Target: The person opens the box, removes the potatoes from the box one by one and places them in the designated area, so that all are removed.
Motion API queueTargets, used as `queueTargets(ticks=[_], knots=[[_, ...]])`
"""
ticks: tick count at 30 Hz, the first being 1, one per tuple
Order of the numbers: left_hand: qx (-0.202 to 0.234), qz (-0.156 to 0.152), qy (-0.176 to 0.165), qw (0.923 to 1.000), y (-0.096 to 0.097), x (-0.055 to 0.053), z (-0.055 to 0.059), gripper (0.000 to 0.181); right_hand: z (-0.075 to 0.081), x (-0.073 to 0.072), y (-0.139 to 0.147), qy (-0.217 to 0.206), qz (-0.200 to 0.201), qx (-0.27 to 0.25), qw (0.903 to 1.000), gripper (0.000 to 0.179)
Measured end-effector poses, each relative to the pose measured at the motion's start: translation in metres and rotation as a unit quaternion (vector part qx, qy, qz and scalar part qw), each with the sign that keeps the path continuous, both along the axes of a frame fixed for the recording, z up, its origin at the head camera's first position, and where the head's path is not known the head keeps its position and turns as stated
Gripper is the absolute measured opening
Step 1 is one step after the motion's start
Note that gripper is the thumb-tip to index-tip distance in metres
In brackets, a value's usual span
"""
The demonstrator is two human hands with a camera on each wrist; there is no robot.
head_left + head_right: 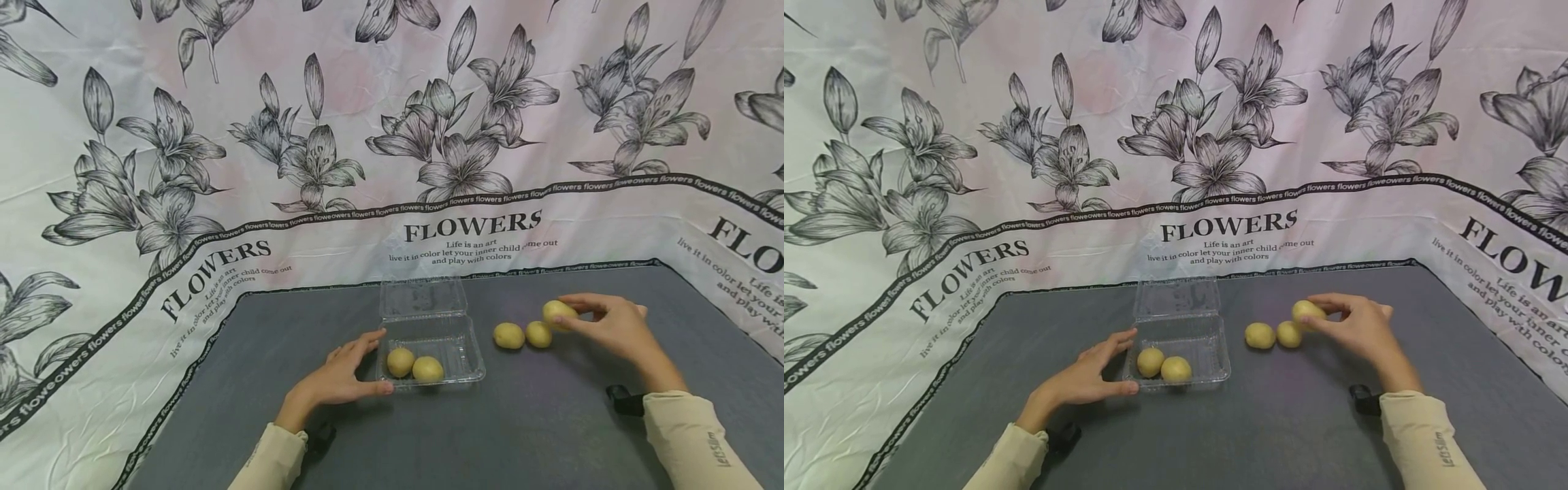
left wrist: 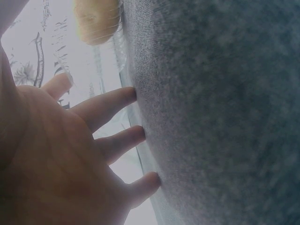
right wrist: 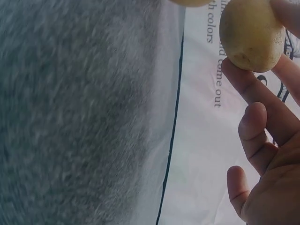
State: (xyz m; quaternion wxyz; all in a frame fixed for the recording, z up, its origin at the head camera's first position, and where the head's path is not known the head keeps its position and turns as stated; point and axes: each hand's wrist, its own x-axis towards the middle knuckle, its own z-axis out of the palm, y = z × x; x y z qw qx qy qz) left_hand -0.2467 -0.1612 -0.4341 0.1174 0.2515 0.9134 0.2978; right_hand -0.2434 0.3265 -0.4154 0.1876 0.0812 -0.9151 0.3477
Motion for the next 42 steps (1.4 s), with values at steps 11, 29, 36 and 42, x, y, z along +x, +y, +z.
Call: queueTargets(ticks=[11, 29, 36, 42], knots=[[-0.007, 0.001, 0.005, 1.0, 0.001, 0.0, 0.001, 0.099, -0.005, 0.001, 0.012, -0.012, -0.001, 0.029, 0.9995, 0.04], [-0.003, 0.002, 0.0, 1.0, 0.001, 0.001, 0.003, 0.097, -0.005, 0.002, 0.015, -0.106, 0.015, 0.109, 0.9883, 0.051], [-0.003, 0.0, 0.005, 1.0, 0.001, 0.001, 0.003, 0.098, -0.006, 0.001, 0.015, -0.113, 0.025, 0.113, 0.9868, 0.05], [-0.006, 0.001, 0.009, 0.9999, 0.001, 0.001, 0.002, 0.097, -0.007, 0.001, 0.014, -0.122, 0.032, 0.112, 0.9857, 0.051]])
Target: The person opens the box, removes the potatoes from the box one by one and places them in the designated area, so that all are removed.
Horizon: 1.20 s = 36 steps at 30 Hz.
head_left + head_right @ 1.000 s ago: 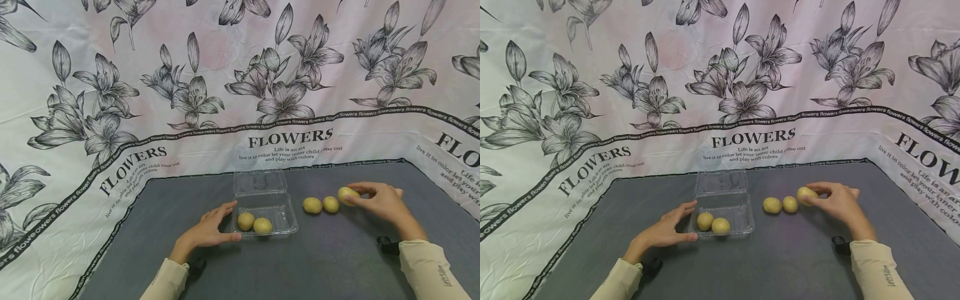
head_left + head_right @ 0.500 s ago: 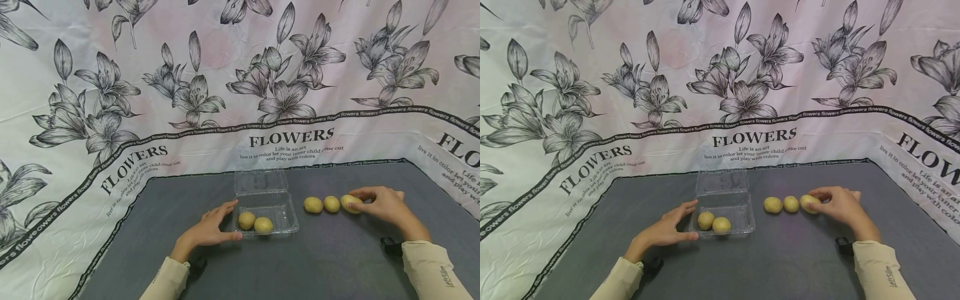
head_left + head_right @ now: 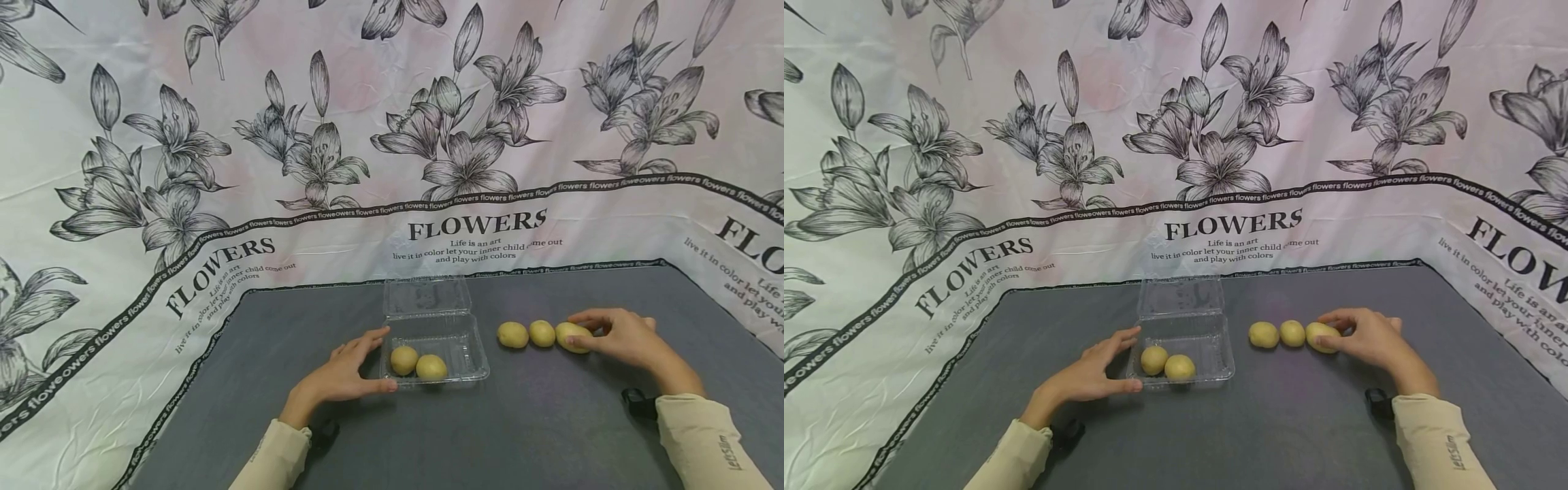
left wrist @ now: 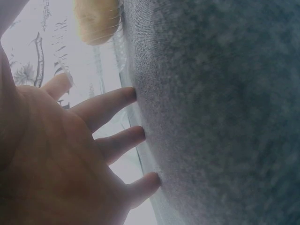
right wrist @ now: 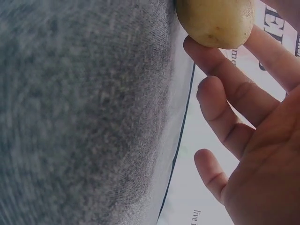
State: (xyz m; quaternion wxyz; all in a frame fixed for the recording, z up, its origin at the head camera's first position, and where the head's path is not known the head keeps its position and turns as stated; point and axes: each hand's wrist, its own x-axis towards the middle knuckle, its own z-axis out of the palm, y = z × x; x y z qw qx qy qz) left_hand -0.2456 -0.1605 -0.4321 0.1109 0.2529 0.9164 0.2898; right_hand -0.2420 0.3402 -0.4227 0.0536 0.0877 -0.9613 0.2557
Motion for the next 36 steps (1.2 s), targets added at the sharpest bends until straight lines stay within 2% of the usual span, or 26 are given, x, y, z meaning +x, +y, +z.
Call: queueTargets(ticks=[10, 36], knots=[[0.001, 0.003, -0.006, 1.0, -0.0001, -0.0001, -0.0001, 0.097, -0.0012, -0.0002, 0.0013, 0.002, 0.006, -0.005, 1.0, 0.05], [0.002, 0.003, -0.007, 1.0, -0.0003, 0.001, 0.0007, 0.097, -0.0005, 0.0, 0.0004, -0.002, 0.002, 0.002, 1.0, 0.062]])
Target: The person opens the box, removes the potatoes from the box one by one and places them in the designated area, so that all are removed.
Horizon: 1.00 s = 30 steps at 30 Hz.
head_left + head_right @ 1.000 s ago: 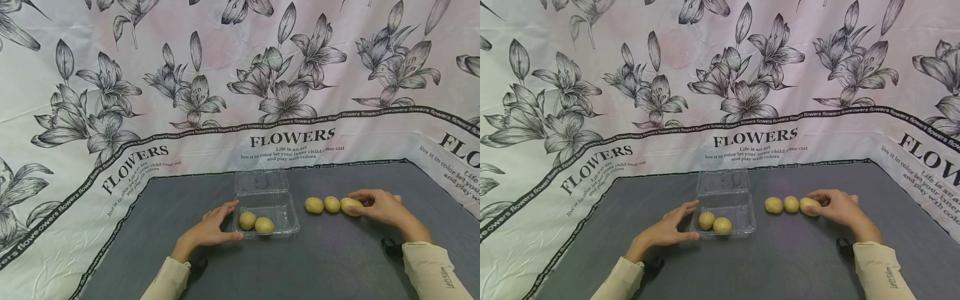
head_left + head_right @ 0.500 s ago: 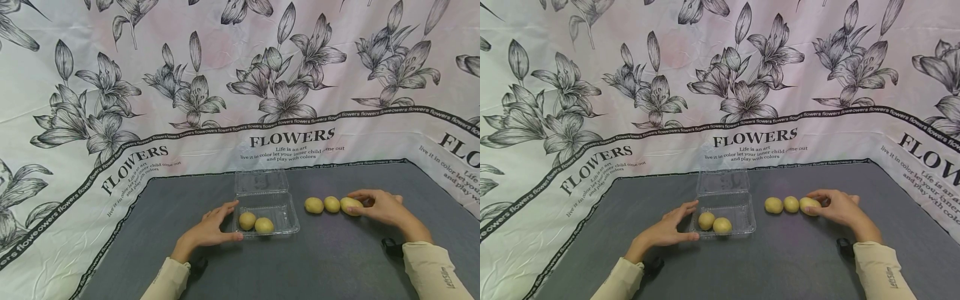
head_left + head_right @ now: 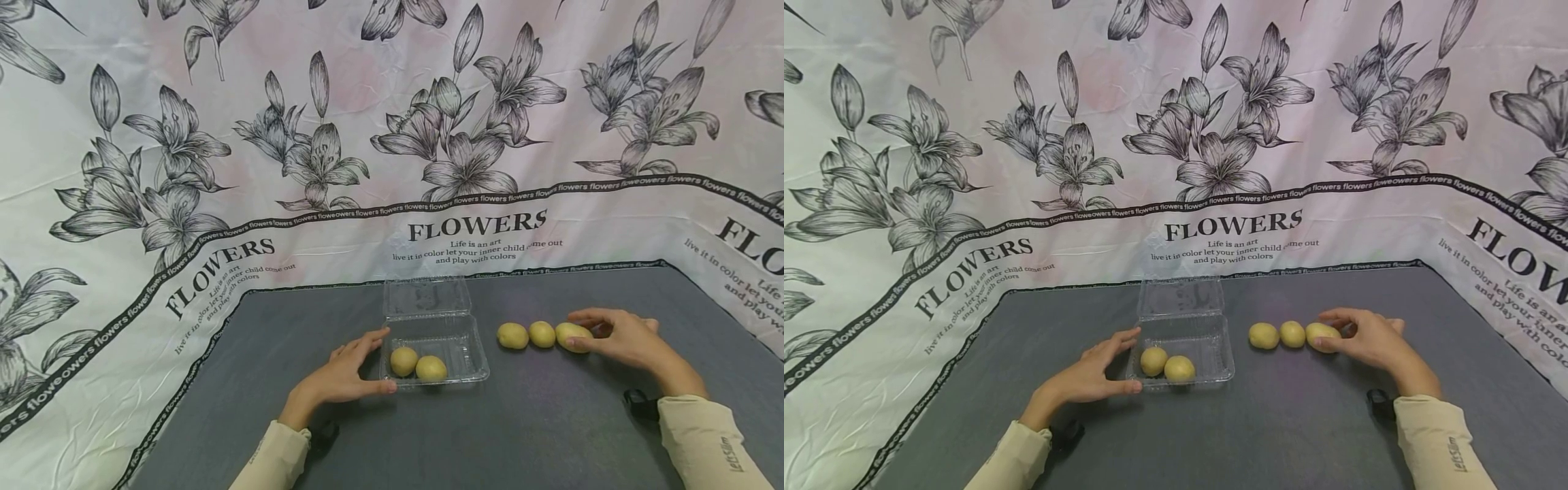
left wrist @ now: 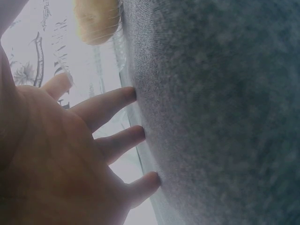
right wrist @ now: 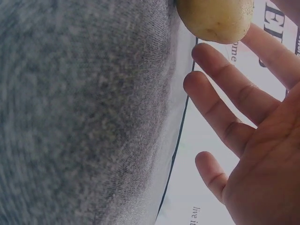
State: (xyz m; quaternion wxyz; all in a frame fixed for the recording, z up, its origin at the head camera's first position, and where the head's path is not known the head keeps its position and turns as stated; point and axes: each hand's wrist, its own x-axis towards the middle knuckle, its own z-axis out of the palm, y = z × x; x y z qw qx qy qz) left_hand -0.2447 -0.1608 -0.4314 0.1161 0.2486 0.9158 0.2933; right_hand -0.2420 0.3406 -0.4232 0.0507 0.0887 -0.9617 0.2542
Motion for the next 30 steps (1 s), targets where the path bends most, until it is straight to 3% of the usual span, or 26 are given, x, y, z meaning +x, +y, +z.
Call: queueTargets(ticks=[16, 30], knots=[[0.0, -0.001, -0.001, 1.0, 0.001, -0.001, 0.0, 0.097, 0.009, 0.001, -0.011, 0.054, -0.01, 0.006, 0.9985, 0.064], [0.001, -0.003, -0.003, 1.0, 0.0, -0.001, 0.0, 0.097, 0.01, 0.0, -0.029, 0.146, 0.014, -0.023, 0.9889, 0.057]])
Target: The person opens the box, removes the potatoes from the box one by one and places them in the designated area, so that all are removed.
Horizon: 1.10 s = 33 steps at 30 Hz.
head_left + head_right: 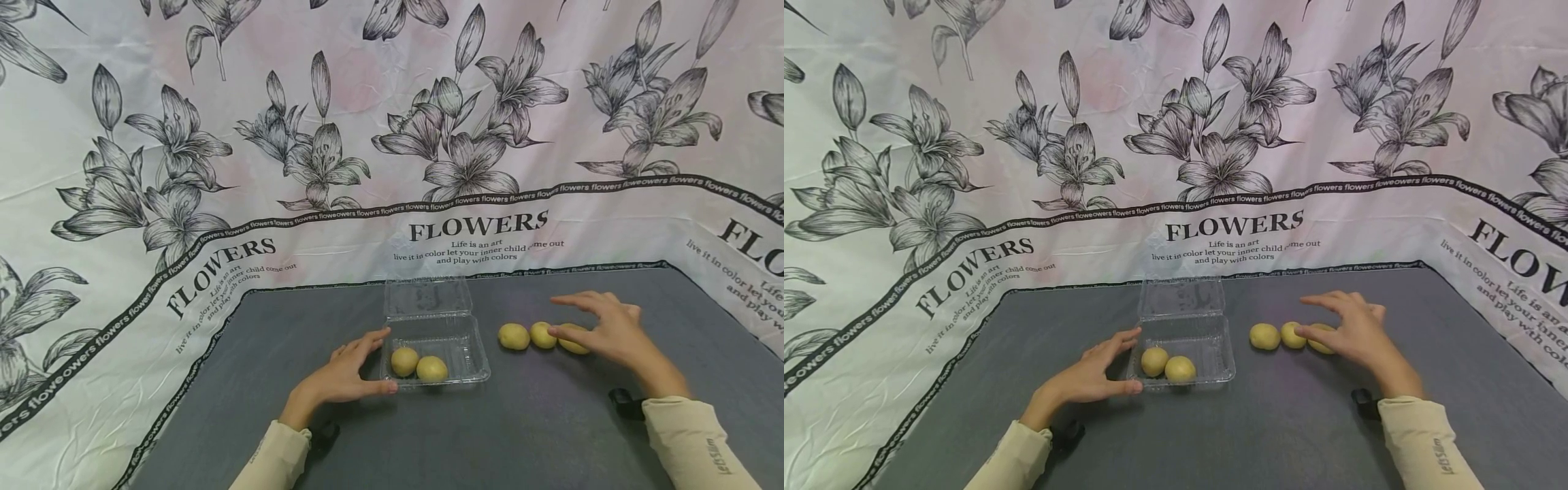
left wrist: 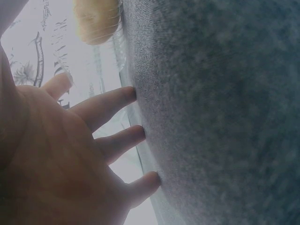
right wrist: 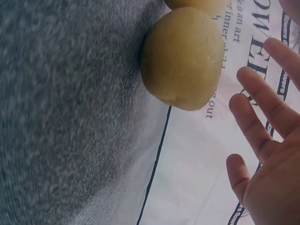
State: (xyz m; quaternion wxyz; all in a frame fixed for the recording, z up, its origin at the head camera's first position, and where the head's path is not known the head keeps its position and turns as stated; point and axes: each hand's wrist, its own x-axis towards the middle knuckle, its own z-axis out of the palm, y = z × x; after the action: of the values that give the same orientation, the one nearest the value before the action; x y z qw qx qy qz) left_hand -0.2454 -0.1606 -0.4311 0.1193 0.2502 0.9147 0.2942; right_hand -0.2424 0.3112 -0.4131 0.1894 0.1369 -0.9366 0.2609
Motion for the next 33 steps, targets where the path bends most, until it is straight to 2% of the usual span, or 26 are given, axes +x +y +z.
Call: queueTargets(ticks=[7, 15, 23, 33], knots=[[-0.003, 0.0, -0.001, 1.0, 0.0, 0.0, -0.001, 0.097, 0.0, 0.0, -0.012, 0.05, 0.028, -0.019, 0.9982, 0.053], [-0.004, 0.001, 0.001, 1.0, 0.0, -0.001, -0.001, 0.098, 0.001, -0.002, -0.025, 0.062, 0.046, -0.012, 0.9969, 0.052], [-0.004, 0.003, 0.002, 1.0, 0.0, 0.0, 0.001, 0.098, -0.004, -0.004, -0.04, 0.094, 0.074, -0.007, 0.9928, 0.052], [-0.005, 0.003, 0.003, 1.0, 0.0, 0.0, 0.001, 0.098, -0.005, -0.001, -0.055, 0.082, 0.092, 0.003, 0.9924, 0.051]])
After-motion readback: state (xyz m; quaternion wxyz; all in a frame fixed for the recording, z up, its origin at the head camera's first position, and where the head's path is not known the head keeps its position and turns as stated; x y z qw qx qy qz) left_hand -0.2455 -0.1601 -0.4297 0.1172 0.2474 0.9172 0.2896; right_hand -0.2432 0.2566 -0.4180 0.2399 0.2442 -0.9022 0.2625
